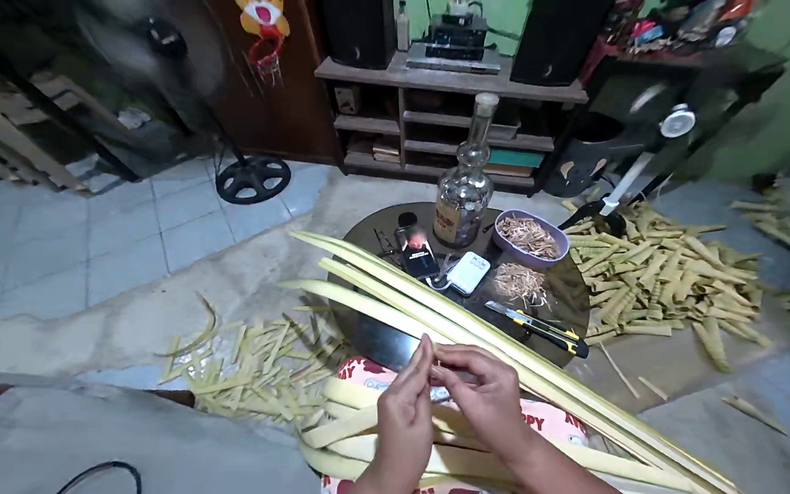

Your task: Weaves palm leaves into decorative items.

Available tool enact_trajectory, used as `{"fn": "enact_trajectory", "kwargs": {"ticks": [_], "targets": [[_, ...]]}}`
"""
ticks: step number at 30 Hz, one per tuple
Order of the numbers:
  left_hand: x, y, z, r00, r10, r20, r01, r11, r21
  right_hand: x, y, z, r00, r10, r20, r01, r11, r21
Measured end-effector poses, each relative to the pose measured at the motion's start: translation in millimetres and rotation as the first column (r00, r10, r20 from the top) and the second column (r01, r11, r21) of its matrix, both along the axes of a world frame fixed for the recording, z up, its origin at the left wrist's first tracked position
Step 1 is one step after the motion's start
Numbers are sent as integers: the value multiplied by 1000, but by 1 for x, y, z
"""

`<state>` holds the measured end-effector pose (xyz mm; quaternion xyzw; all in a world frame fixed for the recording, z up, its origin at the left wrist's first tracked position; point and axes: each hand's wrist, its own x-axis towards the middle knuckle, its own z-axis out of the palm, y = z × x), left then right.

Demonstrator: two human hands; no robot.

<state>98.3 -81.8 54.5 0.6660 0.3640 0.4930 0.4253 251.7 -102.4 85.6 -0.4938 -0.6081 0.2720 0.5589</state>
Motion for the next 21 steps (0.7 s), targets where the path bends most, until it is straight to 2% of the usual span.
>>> {"fn": "enact_trajectory", "kwargs": {"ticks": [2,5,7,9,11,14,17,19,21], "targets": [[2,4,2,998,-44,52,44,999,7,5,0,12,971,-47,-233,26,995,-94],[-4,17,6,993,-14,114,23,996,-85,15,0,21,901,-52,-431,-29,983,-180],[-6,23,5,990,-37,132,44,998,-54,18,0,26,746,-88,-660,-194,920,-342],[-6,23,6,988,-76,135,80,996,-27,21,-6,13,587,-156,-794,-422,778,-465],[-8,24,7,994,-81,72,83,996,-36,23,-14,-5,553,-92,-828,-551,705,-447],[-18,27,11,984,-169,-57,161,979,-125,38,-12,-10,580,124,-805,-626,700,-343],[-18,26,13,984,-176,14,176,977,-121,35,-15,-4,531,43,-846,-684,611,-398],[-15,25,9,985,-173,4,173,979,-106,25,-25,-16,602,76,-795,-677,576,-458],[-17,24,5,981,-181,-77,172,979,-112,28,-28,-29,677,234,-698,-670,590,-451]]}}
